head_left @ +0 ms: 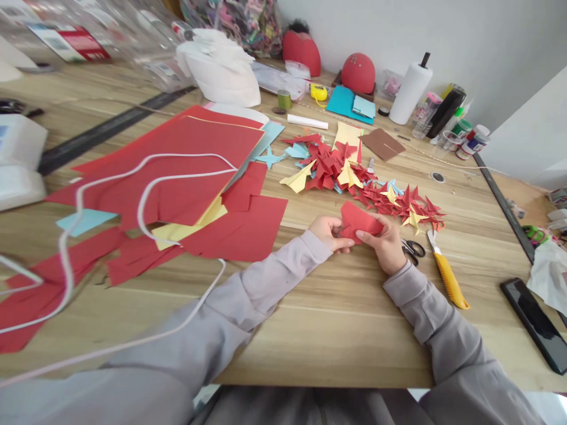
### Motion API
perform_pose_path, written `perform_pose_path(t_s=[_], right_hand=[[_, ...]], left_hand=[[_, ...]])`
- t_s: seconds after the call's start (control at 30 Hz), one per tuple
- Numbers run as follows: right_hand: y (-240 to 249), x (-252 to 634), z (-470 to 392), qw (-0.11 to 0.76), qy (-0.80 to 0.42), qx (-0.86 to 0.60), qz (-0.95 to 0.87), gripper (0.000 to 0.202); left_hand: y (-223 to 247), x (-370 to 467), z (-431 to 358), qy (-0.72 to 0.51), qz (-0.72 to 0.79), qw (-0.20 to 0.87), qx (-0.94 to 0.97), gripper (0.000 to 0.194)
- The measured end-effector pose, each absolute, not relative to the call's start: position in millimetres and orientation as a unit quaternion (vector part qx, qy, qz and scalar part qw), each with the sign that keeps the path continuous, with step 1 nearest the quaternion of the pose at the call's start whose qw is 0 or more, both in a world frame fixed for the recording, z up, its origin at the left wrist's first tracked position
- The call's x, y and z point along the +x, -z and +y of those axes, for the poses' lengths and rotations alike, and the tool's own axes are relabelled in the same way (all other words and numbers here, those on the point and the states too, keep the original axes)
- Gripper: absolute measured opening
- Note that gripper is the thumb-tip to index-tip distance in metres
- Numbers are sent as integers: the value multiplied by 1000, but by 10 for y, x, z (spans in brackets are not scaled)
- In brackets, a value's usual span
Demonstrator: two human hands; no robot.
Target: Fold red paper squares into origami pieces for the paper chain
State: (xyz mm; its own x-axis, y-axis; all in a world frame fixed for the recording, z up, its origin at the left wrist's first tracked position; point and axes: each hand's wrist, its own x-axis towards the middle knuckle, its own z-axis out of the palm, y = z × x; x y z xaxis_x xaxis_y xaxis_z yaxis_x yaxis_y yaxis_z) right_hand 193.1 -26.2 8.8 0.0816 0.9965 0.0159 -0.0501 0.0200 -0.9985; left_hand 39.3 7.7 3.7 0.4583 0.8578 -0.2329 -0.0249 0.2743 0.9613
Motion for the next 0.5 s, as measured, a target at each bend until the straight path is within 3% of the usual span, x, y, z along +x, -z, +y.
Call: perform_pose_path(t_s=[0.37, 0.5], right_hand=[[-98, 1941, -265, 536, -524, -492, -443, 51], [-130, 1913, -288, 555, -505, -469, -466, 64]], left_hand=[[-25, 337, 78, -325, 357, 705, 520, 36], [-62, 327, 66, -354, 362, 700, 503, 48]])
